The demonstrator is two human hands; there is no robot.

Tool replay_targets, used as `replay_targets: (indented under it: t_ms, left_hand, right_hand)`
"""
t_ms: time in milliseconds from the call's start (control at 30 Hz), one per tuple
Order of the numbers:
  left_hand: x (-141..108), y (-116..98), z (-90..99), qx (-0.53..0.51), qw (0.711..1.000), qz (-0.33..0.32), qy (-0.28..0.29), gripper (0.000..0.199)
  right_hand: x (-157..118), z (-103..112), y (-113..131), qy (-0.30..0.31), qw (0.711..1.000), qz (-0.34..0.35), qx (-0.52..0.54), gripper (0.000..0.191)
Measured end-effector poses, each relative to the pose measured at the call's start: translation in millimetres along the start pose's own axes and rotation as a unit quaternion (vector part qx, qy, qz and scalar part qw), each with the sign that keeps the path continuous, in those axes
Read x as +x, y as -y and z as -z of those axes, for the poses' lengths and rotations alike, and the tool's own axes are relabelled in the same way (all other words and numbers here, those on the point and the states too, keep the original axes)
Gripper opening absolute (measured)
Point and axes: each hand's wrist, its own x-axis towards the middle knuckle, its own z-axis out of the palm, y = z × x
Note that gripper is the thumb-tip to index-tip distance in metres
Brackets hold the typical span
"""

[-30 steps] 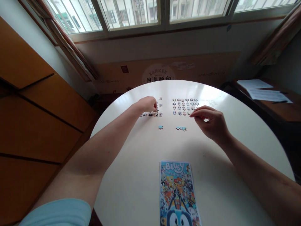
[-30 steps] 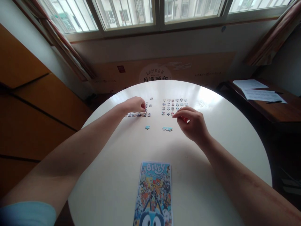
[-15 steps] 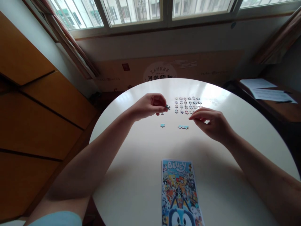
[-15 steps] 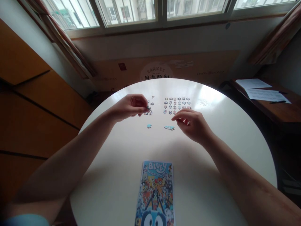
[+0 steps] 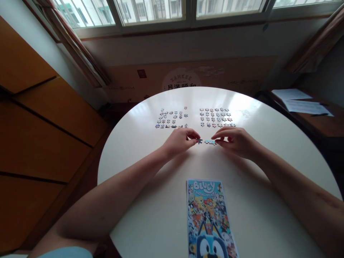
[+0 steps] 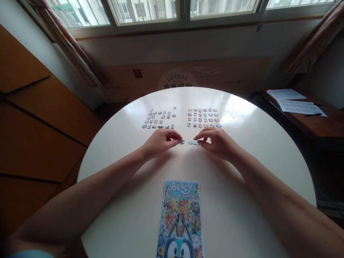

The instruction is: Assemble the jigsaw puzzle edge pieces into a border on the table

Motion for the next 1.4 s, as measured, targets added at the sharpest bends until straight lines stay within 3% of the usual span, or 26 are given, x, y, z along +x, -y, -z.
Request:
replay_targets:
  t_ms: [233, 467, 1033, 1400]
  left_hand:
    - [-3.4, 5.1, -9.6, 0.07, 0.997, -0.02, -0.007, 0.026]
    - [-4.1, 2.5, -12.0, 0.127, 0.991, -0.032, 0.003, 0.024]
    - [-5.4, 4.2, -14.7, 0.137, 0.989, -0.058, -0.005, 0.025]
    - [-2.2, 9.2, -14.0, 0.177, 0.977, -0.115, -0.019, 0.021]
  right_hand:
    - [-0.2, -4.4, -2.8, -0.036, 0.999, -0.023, 0.0, 0.02]
    - [0.5, -5.6, -4.0, -0.098, 0.992, -0.073, 0.03, 0.016]
    - [-2.6, -8.1, -9.6, -0.07, 0.992, -0.094, 0.053, 0.017]
    - [-0.7, -4.7, -4.3, -0.049, 0.994, -0.088, 0.04, 0.018]
